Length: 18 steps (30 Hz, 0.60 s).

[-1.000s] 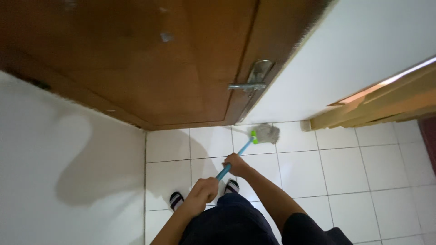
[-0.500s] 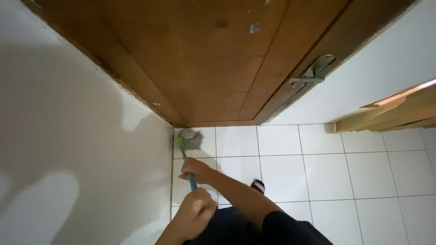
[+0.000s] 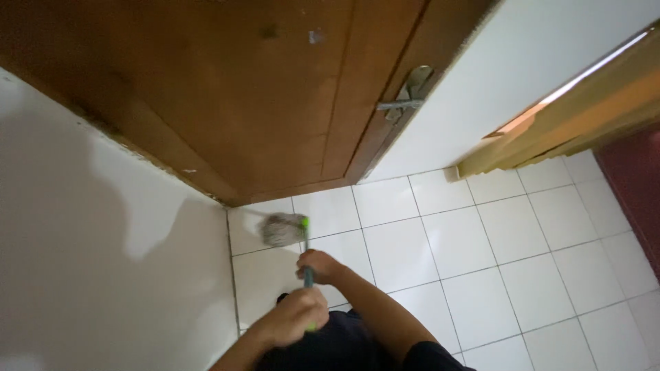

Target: The person mops a tiled entryway floor using a string mop with a blue handle and green accents. They move the mop back and forth across the tiles in front of a closed wooden door, covering the area systematically.

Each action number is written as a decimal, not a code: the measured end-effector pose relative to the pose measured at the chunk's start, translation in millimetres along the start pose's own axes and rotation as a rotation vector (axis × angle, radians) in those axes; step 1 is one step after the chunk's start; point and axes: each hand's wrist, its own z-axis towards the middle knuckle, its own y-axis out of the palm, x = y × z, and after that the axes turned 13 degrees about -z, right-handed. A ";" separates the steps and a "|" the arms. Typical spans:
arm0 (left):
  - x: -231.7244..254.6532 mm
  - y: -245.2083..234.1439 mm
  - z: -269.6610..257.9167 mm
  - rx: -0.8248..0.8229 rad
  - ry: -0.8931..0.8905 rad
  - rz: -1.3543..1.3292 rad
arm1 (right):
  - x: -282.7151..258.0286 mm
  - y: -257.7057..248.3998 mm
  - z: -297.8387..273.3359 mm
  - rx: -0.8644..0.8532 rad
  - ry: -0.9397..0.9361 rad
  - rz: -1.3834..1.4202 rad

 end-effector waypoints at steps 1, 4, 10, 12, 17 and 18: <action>-7.6 1.6 18.0 -0.003 -0.003 -0.005 | 12.8 -1.4 -18.3 -0.005 0.004 0.003; -27.6 19.2 69.8 -0.107 0.086 -0.243 | 40.0 -15.1 -78.9 -0.078 0.310 -0.113; -46.2 103.4 159.7 -0.112 0.047 -0.123 | 119.5 -22.6 -214.4 -0.199 0.826 -0.205; -33.2 133.3 178.9 0.022 -0.197 0.010 | 165.1 5.1 -266.7 -0.122 0.874 -0.176; -45.3 182.6 220.1 0.062 -0.161 -0.037 | 213.2 23.6 -346.6 -0.028 0.883 -0.065; -38.6 189.5 224.5 0.059 -0.249 -0.066 | 219.4 29.7 -357.8 -0.015 0.905 -0.021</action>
